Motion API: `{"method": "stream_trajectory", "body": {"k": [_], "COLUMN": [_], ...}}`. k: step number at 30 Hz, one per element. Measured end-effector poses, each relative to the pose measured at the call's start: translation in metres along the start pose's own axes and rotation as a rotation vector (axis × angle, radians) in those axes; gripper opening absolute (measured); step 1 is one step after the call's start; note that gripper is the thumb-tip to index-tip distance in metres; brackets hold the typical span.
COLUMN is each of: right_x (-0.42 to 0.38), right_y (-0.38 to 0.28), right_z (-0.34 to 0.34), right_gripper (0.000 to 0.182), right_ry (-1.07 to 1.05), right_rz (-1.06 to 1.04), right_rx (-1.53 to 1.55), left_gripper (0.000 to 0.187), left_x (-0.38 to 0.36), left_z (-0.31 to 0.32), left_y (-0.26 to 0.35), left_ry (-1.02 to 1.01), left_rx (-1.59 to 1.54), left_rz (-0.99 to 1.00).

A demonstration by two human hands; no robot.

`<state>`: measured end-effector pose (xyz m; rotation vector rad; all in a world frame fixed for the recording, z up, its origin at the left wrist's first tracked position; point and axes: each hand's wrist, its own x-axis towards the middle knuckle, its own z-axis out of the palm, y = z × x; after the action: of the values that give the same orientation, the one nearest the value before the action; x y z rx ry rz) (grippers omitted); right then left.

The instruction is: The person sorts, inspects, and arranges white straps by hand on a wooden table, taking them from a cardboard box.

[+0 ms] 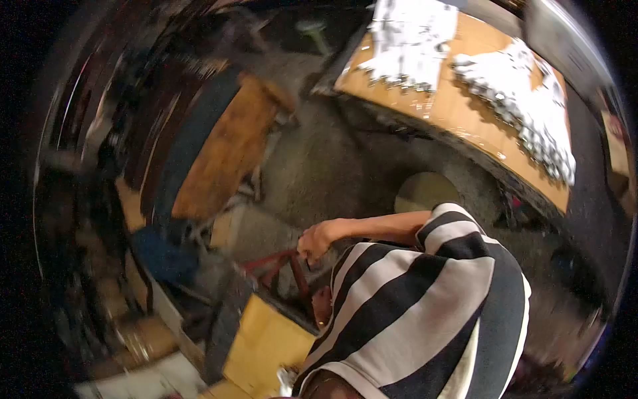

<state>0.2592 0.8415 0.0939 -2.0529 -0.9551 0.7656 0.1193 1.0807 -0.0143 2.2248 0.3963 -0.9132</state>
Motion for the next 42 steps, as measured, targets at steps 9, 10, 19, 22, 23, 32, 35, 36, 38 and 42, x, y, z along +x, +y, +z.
{"method": "stream_trajectory", "body": {"k": [9,10,19,22,23,32,35,36,38,42], "right_x": [-0.228,-0.248,-0.291,-0.274,-0.263,-0.235,-0.259,-0.271,-0.291,-0.301], "right_y": [0.126,0.133,0.234,0.280,0.319,0.392,0.375,0.377,0.355,0.283], "right_z": [-0.054,-0.052,-0.134,-0.210,-0.227,-0.320,-0.320,-0.316,-0.316,-0.325], "right_gripper": [0.029,0.027,0.023,0.027,0.037,0.055,0.051,0.054,0.050,0.026], "right_ry": [1.042,1.140,1.622,1.773,1.846,1.958,1.914,1.985,1.994,2.062], "right_rz": [0.666,0.724,0.838,0.886,0.963,1.504,1.379,1.275,1.049,0.431], "right_rx": [0.368,0.400,0.361,0.460,0.297,-0.067,0.014,0.127,0.571,1.075], "left_gripper": [0.030,0.030,0.030,0.032,0.032,0.026,0.026,0.026,0.026,0.026], "left_x": [0.194,0.200,0.212,0.234,0.246,0.341,0.330,0.329,0.324,0.312], "left_z": [-0.028,-0.017,0.110,0.119,0.112,0.060,0.052,0.054,0.063,0.088], "left_y": [0.212,0.238,0.396,0.433,0.452,0.585,0.623,0.633,0.651,0.684], "left_ry": [-0.146,-0.159,-0.585,-1.031,-1.098,-0.804,-0.955,-1.002,-1.088,-1.161], "left_rx": [0.243,0.246,0.643,0.769,0.872,0.747,0.654,0.675,0.674,0.606], "left_rz": [0.506,0.509,0.948,1.032,1.120,1.166,1.025,0.999,1.021,1.162]}}
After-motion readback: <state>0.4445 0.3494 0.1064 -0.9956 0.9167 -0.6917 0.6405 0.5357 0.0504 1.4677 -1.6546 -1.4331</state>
